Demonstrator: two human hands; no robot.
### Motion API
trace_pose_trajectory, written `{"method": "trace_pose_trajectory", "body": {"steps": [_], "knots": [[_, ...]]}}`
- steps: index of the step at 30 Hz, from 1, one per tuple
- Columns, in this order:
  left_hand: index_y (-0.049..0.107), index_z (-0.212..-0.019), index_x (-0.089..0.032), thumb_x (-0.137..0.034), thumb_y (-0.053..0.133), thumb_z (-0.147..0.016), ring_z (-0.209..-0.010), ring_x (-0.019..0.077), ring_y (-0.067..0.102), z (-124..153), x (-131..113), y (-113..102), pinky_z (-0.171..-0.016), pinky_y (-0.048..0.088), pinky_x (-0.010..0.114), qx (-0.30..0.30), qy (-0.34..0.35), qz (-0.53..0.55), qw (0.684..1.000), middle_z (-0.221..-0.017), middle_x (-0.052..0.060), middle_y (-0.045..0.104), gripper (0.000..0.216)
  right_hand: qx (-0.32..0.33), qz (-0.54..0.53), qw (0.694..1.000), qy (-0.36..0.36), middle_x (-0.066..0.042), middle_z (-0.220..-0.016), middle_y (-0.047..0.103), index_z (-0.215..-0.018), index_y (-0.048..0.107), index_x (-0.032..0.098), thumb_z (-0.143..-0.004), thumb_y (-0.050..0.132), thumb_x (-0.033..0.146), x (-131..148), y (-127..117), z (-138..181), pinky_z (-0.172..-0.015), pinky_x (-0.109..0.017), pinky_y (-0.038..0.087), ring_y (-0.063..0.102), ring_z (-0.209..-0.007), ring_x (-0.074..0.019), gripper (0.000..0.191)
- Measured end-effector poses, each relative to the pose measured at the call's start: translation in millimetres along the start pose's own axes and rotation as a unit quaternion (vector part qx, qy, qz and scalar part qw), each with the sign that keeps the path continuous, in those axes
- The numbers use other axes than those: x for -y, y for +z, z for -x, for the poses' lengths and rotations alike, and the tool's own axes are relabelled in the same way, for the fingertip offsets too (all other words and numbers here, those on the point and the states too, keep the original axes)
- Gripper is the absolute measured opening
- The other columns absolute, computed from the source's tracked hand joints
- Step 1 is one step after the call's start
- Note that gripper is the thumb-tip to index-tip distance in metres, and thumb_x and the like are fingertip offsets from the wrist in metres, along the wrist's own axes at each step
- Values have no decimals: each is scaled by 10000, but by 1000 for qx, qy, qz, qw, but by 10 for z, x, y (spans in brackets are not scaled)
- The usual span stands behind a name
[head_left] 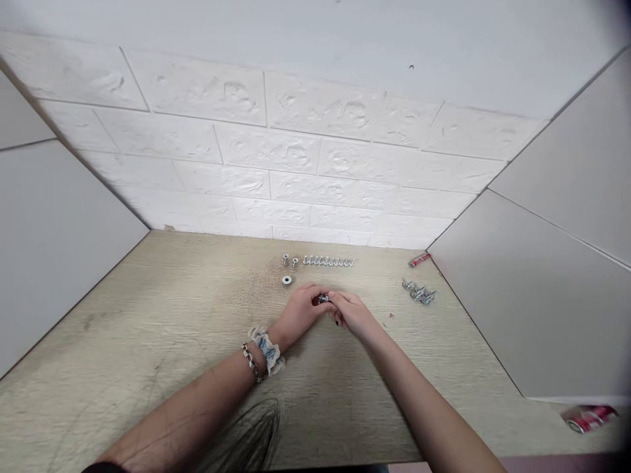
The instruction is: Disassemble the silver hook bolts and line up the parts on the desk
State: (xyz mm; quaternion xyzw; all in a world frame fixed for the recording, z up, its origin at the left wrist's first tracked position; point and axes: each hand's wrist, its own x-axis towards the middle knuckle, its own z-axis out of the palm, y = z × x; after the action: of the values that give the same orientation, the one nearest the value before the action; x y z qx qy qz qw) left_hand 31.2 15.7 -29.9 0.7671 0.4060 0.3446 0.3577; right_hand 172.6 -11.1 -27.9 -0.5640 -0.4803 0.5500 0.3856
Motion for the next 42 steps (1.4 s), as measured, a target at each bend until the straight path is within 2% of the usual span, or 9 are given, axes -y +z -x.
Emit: {"method": "trace_pose_trajectory", "body": {"steps": [4,8,13,16,20,27,34,38,42], "knots": [[702,-901,-205,-276,666,-706,-711,138,538,-11,-15,-19,-696,422,256,8,-9,20,1000,-799,19,639,210,-2,-6,1000,-18,47,-428,431,-612,505,172,-698,500,617,-51,-44,-41,-394,-220,287,380,-383,-73,453],[691,-933,-159,-306,618,-736,-659,132,523,-26,-73,-50,-630,408,249,24,-62,100,993,-766,31,650,256,-24,-29,999,-23,31,-465,475,-617,515,169,-669,512,644,-63,-55,-74,-408,-228,318,401,-395,-77,478],[672,-925,-115,-361,593,-746,-547,92,468,-41,-99,-48,-551,386,227,39,-117,214,969,-669,15,614,314,-49,-44,997,-47,15,-528,516,-613,514,164,-647,528,658,-37,-30,-74,-421,-230,338,413,-416,-72,495],[674,-942,-133,-389,625,-721,-560,85,482,-50,-92,-29,-567,403,219,44,-134,273,952,-676,5,617,342,-56,-37,995,-71,11,-537,522,-628,519,164,-679,521,629,-47,-28,-69,-440,-233,345,413,-436,-76,468],[669,-988,-151,-437,678,-668,-584,90,518,-60,-79,-19,-593,426,228,52,-162,327,930,-723,15,654,429,-78,-36,992,-96,14,-566,537,-748,577,162,-696,545,569,-50,-42,-65,-459,-241,351,419,-465,-88,411],[675,-959,-140,-376,754,-602,-753,120,575,-77,-18,-46,-718,431,254,40,-175,376,909,-907,50,684,435,-72,-69,989,-106,-4,-613,590,-794,593,164,-689,583,478,-31,-12,-54,-557,-258,420,493,-546,-107,331],[630,-903,-120,-341,766,-591,-659,92,549,-70,-22,-69,-674,413,243,34,-167,373,912,-758,16,661,406,-63,-96,989,-96,-23,-714,639,-785,615,176,-614,663,403,-33,3,-64,-685,-292,474,579,-672,-132,288],[581,-888,-132,-333,772,-573,-674,91,560,-70,-20,-49,-668,420,236,17,-169,375,911,-770,4,644,420,-64,-91,989,-102,-30,-765,661,-787,637,174,-604,670,376,-32,-7,-69,-731,-307,473,593,-719,-143,275],[475,-754,-152,-342,777,-554,-631,74,543,-77,-17,-22,-615,412,212,-13,-156,379,912,-702,-36,589,409,-68,-72,989,-114,-32,-755,668,-776,632,174,-622,661,372,-31,-7,-63,-742,-313,469,598,-719,-151,253]]}}
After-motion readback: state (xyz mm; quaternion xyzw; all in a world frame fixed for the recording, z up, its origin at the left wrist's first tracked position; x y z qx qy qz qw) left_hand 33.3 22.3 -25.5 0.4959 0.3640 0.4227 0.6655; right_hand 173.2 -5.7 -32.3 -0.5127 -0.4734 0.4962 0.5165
